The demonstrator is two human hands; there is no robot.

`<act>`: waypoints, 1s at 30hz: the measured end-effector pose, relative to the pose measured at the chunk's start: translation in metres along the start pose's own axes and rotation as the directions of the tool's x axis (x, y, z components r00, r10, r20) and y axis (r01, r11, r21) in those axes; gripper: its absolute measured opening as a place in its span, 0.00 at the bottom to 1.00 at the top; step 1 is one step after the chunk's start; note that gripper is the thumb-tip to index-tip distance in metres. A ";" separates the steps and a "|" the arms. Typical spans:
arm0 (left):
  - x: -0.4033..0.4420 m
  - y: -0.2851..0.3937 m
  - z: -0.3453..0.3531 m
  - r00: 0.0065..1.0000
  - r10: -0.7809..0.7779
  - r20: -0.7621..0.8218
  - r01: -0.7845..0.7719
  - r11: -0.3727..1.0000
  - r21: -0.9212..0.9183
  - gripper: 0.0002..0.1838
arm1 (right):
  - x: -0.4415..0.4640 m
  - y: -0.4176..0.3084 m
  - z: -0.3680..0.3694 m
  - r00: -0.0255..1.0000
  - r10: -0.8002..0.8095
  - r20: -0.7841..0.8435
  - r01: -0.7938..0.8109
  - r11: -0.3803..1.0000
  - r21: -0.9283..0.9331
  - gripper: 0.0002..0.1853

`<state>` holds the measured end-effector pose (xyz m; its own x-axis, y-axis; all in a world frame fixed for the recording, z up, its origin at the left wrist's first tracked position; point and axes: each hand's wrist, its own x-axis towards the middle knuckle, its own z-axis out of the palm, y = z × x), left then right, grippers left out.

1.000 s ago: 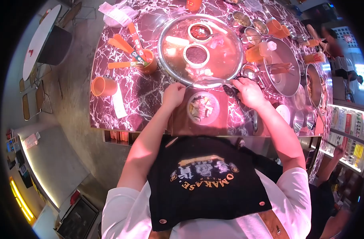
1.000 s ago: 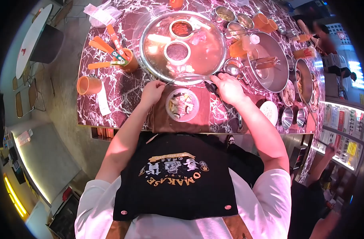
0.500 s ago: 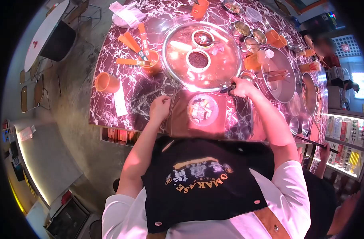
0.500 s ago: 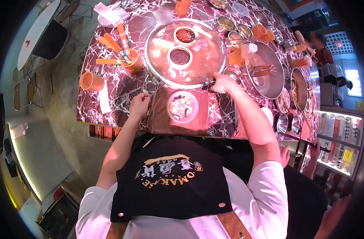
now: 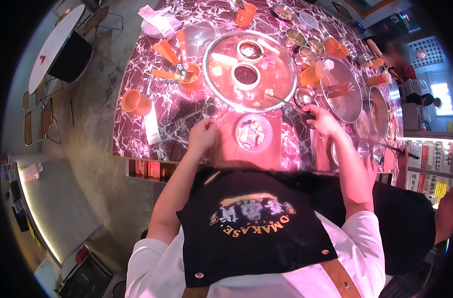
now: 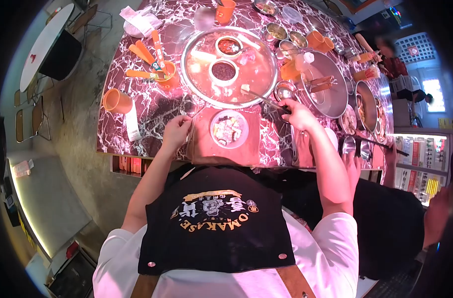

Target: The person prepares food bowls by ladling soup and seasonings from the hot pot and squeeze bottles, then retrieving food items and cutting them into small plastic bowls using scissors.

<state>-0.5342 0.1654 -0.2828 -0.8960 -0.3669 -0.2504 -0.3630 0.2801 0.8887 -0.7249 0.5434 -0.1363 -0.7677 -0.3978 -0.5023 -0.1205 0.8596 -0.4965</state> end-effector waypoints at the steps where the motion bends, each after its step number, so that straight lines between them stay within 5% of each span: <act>1: 0.003 -0.007 0.000 1.000 0.024 0.002 -0.024 1.000 0.011 0.11 | -0.009 0.005 0.000 1.000 -0.030 0.006 0.030 0.998 0.046 0.24; 2: 0.002 -0.005 -0.002 1.000 0.019 0.017 -0.019 1.000 0.015 0.11 | -0.023 -0.001 -0.001 0.999 -0.044 0.032 0.038 0.987 0.154 0.24; 4: -0.004 -0.005 -0.008 0.994 -0.105 0.033 0.110 0.973 -0.201 0.13 | -0.058 -0.029 -0.007 0.996 -0.052 0.077 0.047 0.997 0.066 0.24; 6: -0.014 -0.016 -0.014 0.992 -0.113 0.049 0.120 0.978 -0.169 0.12 | -0.082 -0.067 -0.002 0.989 0.023 0.145 -0.022 1.000 -0.008 0.26; 9: -0.028 -0.014 -0.021 0.988 -0.141 0.056 0.147 0.979 -0.140 0.11 | -0.083 -0.085 0.025 0.990 -0.037 0.135 0.083 0.931 -0.355 0.27; 12: -0.041 -0.024 -0.020 0.990 -0.130 0.054 0.136 0.984 -0.117 0.11 | -0.074 -0.111 0.052 0.985 0.105 0.139 -0.037 0.906 -0.421 0.25; 18: -0.059 -0.026 -0.021 0.994 -0.111 0.017 0.112 0.977 -0.181 0.12 | -0.091 -0.081 0.034 0.985 -0.079 0.152 0.121 0.948 -0.295 0.24; 23: -0.061 -0.028 -0.022 0.995 -0.094 -0.033 0.088 0.984 -0.156 0.13 | -0.101 -0.080 -0.014 0.989 0.076 0.128 -0.056 0.986 -0.155 0.26; 24: -0.060 -0.031 -0.022 0.993 -0.111 -0.036 0.104 0.980 -0.172 0.13 | -0.087 -0.062 -0.016 0.990 0.094 0.101 -0.089 0.995 -0.054 0.26; 28: -0.059 -0.031 -0.015 0.988 -0.150 -0.042 0.138 0.969 -0.204 0.12 | 0.001 -0.012 -0.006 0.967 0.078 -0.242 -0.115 0.983 -0.145 0.27; 30: -0.057 -0.023 -0.013 0.985 -0.172 -0.021 0.165 0.968 -0.191 0.12 | 0.052 0.005 -0.003 0.958 0.118 -0.261 -0.136 0.989 -0.054 0.27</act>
<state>-0.4715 0.1685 -0.2841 -0.8144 -0.4281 -0.3918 -0.4506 0.0411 0.8918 -0.7668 0.5277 -0.1627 -0.9140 -0.1963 -0.3552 -0.0486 0.9219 -0.3844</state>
